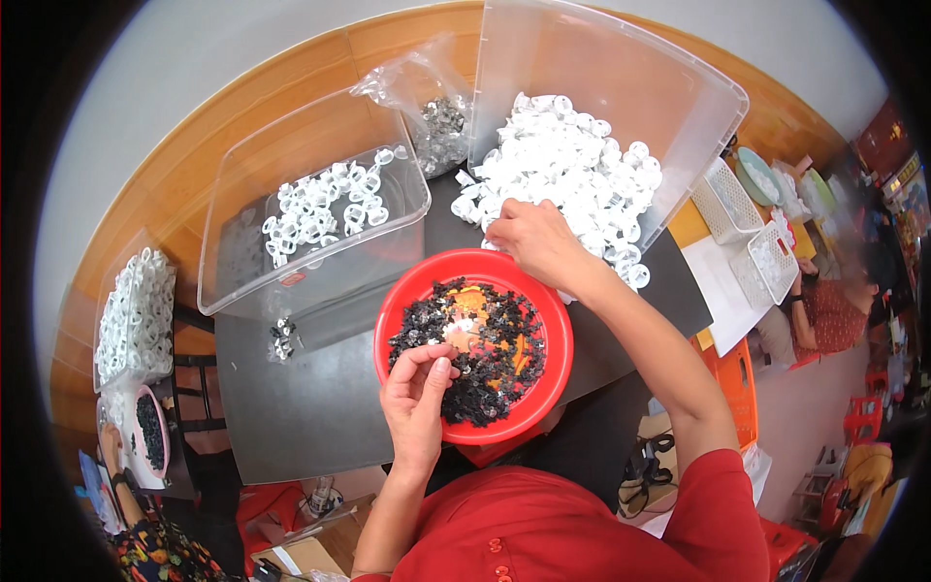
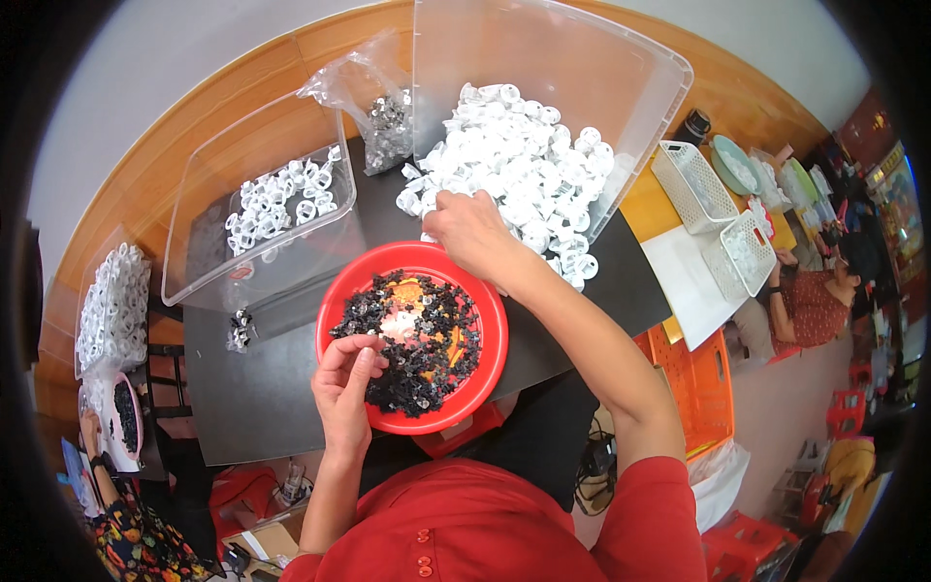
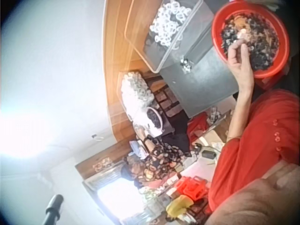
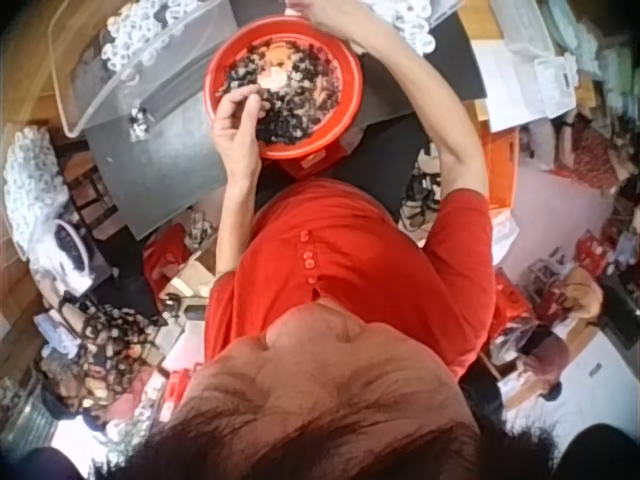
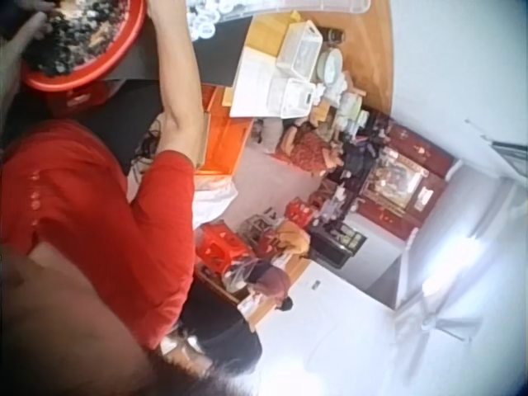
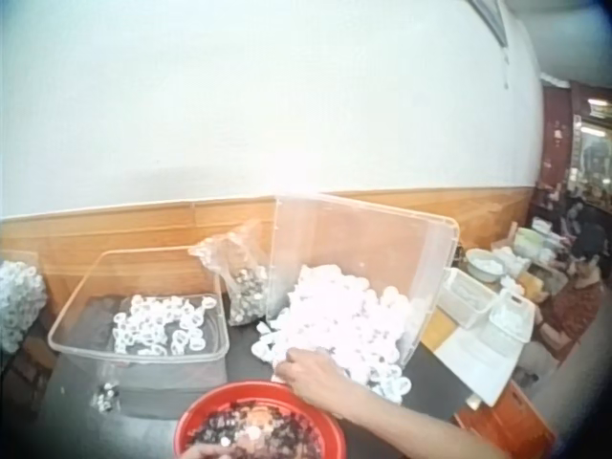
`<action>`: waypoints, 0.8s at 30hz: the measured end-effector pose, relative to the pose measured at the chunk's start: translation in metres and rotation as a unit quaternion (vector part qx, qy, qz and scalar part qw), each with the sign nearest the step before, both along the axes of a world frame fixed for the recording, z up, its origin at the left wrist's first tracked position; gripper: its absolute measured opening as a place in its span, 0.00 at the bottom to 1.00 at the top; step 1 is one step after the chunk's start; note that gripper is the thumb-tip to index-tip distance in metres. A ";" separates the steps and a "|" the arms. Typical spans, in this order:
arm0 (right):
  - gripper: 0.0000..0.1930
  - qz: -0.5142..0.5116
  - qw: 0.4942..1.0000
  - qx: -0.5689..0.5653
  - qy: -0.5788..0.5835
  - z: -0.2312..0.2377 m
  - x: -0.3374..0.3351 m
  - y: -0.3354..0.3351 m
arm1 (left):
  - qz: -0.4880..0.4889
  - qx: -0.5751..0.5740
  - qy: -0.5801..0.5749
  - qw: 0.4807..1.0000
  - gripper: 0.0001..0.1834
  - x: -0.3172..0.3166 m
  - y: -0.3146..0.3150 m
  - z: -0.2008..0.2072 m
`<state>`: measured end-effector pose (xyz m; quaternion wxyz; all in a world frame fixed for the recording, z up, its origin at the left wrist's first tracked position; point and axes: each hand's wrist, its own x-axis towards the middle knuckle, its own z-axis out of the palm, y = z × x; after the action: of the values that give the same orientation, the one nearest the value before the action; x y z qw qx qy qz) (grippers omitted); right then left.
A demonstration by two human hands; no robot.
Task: Assembling small plastic shoe components by inserting black pieces into white ring-shaped washers.
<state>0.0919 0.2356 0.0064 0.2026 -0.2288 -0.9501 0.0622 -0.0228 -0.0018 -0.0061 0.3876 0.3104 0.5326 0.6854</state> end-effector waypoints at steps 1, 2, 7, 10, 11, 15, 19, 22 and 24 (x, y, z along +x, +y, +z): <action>0.05 0.004 1.000 0.000 0.000 0.001 0.001 -0.006 | -0.001 0.005 -0.001 1.000 0.08 0.000 -0.001 0.000; 0.05 -0.020 0.998 -0.029 0.054 0.003 0.003 -0.014 | 0.003 0.004 0.000 1.000 0.08 -0.001 -0.001 0.001; 0.06 -0.064 0.989 -0.075 0.113 0.005 0.013 -0.015 | -0.013 0.002 -0.013 1.000 0.09 0.004 0.005 0.005; 0.07 -0.048 0.995 -0.038 0.082 0.003 0.013 -0.010 | -0.008 -0.007 -0.009 1.000 0.09 0.003 0.002 -0.001; 0.09 -0.041 0.996 -0.051 0.052 0.003 0.011 -0.010 | -0.007 -0.007 -0.008 1.000 0.09 0.003 0.001 -0.001; 0.11 0.012 0.999 0.019 0.024 -0.008 0.002 0.000 | -0.011 -0.003 -0.007 1.000 0.08 0.003 0.001 -0.002; 0.09 0.034 0.999 -0.002 0.009 -0.005 -0.002 0.006 | -0.011 -0.009 -0.008 1.000 0.08 0.003 -0.002 -0.001; 0.08 -0.022 0.999 -0.007 0.039 -0.002 0.001 0.005 | -0.018 -0.010 -0.017 1.000 0.09 0.004 -0.001 -0.001; 0.07 -0.060 0.985 -0.063 0.147 -0.001 0.006 -0.001 | -0.022 -0.001 -0.020 1.000 0.10 0.004 0.000 -0.001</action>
<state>0.0977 0.2351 0.0051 0.3282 -0.2865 -0.8887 0.1427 -0.0185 -0.0015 -0.0073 0.4139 0.3079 0.5181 0.6822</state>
